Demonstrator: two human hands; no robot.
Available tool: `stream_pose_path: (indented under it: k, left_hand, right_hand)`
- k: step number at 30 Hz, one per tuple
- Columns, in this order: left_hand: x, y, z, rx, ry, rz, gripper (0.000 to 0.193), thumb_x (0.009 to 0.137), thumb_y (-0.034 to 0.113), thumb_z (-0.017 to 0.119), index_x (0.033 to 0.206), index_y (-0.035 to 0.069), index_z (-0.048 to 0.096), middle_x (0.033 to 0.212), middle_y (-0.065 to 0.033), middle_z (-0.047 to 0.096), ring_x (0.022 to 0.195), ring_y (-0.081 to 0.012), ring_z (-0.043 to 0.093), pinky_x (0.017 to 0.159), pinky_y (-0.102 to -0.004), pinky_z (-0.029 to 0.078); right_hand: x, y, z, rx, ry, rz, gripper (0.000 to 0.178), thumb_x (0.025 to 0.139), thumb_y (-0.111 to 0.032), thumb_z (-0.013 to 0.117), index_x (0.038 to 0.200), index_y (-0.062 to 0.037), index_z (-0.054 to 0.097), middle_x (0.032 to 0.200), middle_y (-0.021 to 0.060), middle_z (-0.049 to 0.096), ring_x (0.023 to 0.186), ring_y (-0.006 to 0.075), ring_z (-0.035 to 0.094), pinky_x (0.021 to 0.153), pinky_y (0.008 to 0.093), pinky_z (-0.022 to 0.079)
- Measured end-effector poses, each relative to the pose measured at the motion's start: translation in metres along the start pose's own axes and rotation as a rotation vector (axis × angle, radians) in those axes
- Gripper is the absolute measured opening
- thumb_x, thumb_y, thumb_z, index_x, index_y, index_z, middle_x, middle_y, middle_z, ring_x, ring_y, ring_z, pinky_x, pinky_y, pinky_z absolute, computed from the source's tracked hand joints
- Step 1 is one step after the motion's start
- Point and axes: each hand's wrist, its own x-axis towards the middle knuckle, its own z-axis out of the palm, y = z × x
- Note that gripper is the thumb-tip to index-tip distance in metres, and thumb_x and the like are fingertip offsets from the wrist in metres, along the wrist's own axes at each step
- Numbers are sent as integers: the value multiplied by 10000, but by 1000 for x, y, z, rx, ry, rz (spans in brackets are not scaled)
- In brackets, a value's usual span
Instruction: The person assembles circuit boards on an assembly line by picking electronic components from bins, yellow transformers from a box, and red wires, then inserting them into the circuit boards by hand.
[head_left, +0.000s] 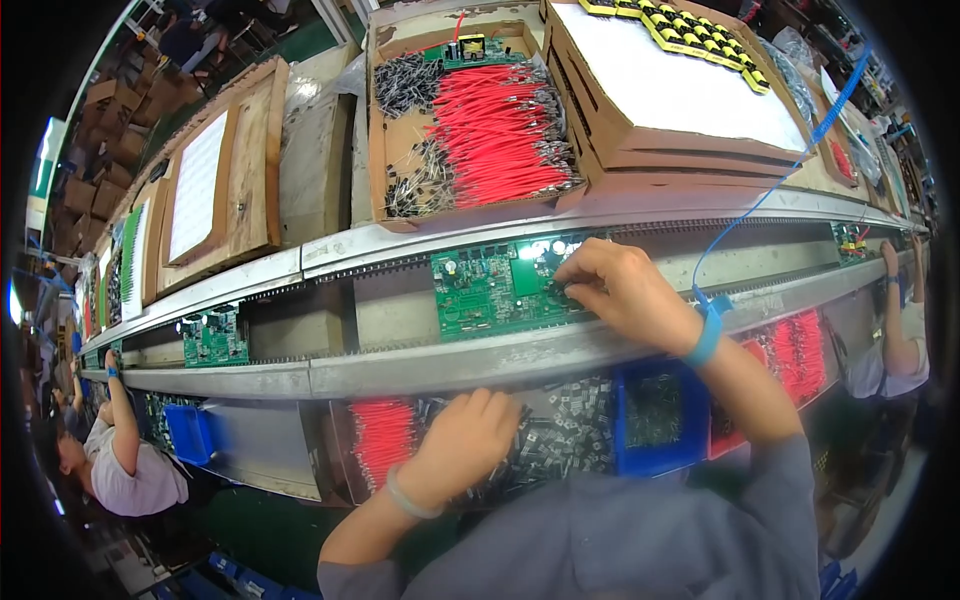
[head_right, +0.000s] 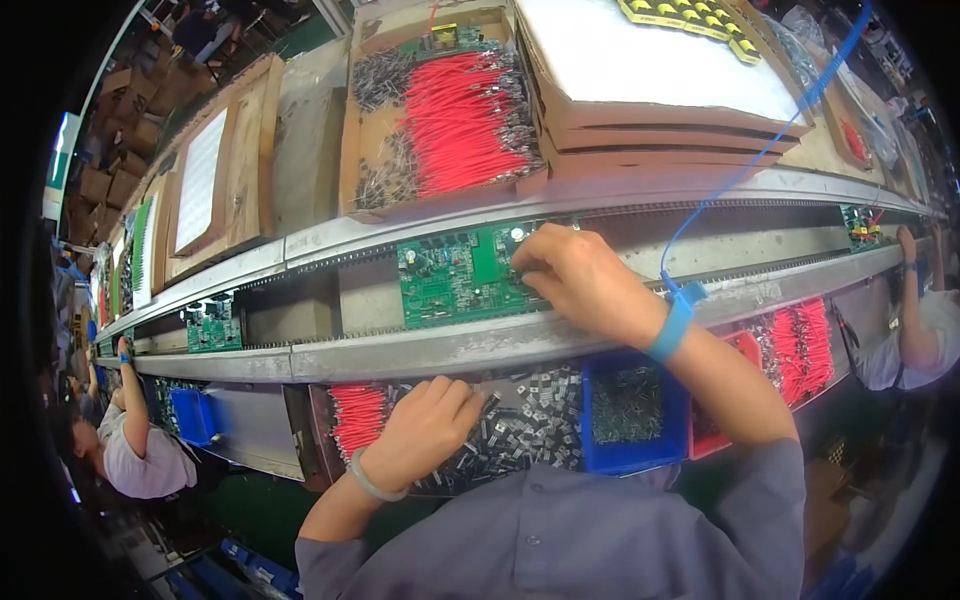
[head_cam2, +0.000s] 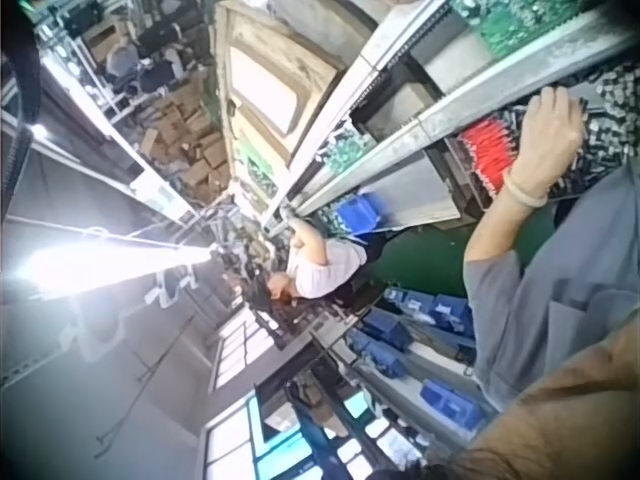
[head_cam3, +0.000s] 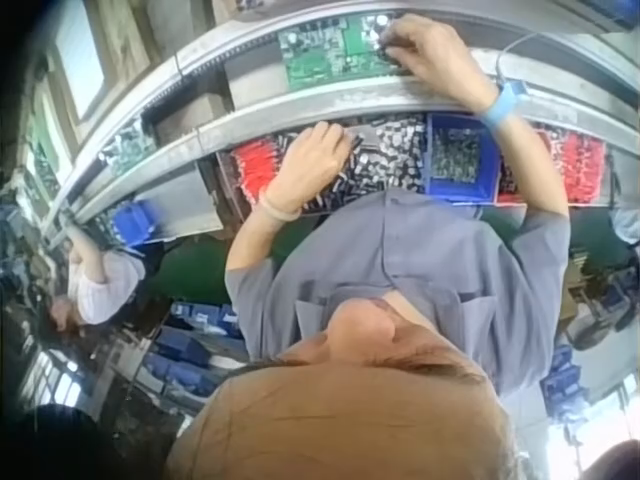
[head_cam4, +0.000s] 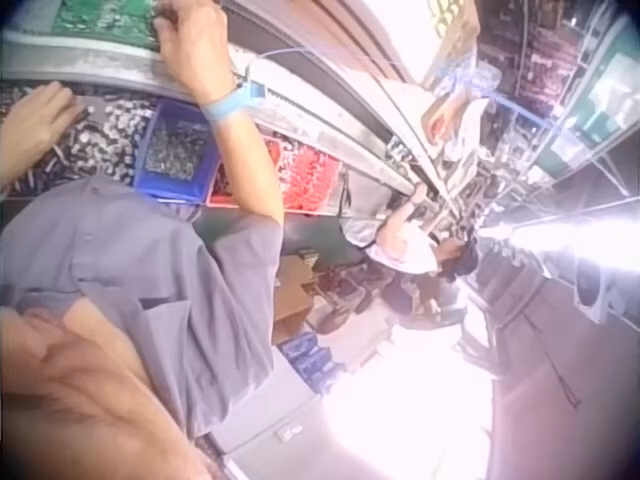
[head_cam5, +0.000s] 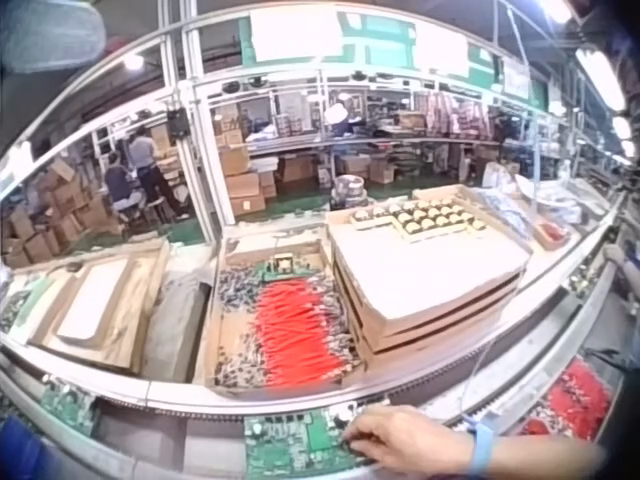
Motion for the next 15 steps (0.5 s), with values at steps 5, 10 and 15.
stream_pose_path:
  k: [5,10,15]
  left_hand:
    - [-3,1,7,-22,50,-22,295,804,110,649,1078,4,676,940,-65,574,878,-213,587,740,-321,495]
    - [-1,0,9,-9,101,0,280,802,116,648,1060,10,670,959,-72,582,883,-217,585,741,-326,497]
    - [1,2,5,25,-13,-14,236,798,119,642,1012,23,663,1056,-84,629,908,-212,594,768,-308,492]
  right_hand:
    - [2,3,2,-11,-8,-42,177,847,34,717,1023,28,699,949,177,681,851,320,708,754,394,567]
    - [3,0,1,-38,-6,-39,142,847,16,725,989,20,715,930,175,681,846,335,699,755,406,560]
    - [6,5,2,-121,5,-100,126,840,-32,748,958,8,728,905,171,681,844,361,681,757,425,547]
